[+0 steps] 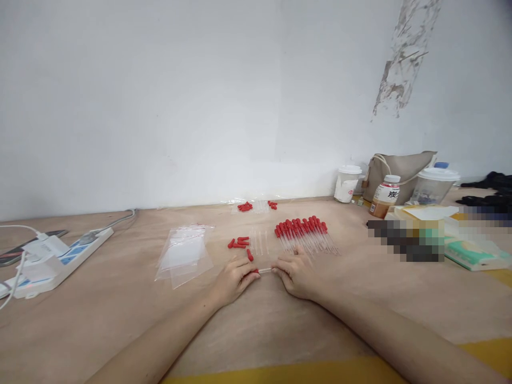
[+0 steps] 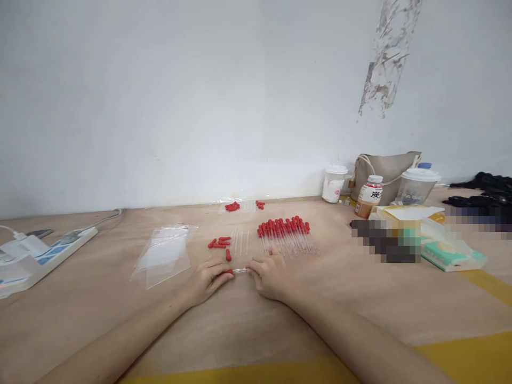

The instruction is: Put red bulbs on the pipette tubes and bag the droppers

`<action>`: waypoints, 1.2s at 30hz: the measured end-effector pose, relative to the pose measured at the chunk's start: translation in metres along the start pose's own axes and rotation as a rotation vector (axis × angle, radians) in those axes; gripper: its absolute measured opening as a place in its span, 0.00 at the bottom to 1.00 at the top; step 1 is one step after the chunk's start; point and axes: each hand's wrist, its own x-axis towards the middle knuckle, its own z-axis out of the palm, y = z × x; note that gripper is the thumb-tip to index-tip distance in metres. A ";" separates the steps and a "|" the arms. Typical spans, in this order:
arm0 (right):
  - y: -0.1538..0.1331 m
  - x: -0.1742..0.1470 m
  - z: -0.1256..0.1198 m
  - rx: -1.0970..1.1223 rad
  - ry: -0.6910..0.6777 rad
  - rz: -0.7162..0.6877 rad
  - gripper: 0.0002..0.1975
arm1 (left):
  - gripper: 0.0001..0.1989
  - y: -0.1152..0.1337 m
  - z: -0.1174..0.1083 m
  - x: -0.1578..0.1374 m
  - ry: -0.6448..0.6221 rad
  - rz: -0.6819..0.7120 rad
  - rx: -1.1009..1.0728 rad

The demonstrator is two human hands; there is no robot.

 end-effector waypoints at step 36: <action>0.019 0.053 0.001 -0.144 -0.083 0.674 0.15 | 0.12 -0.021 -0.007 0.008 0.038 -0.067 0.277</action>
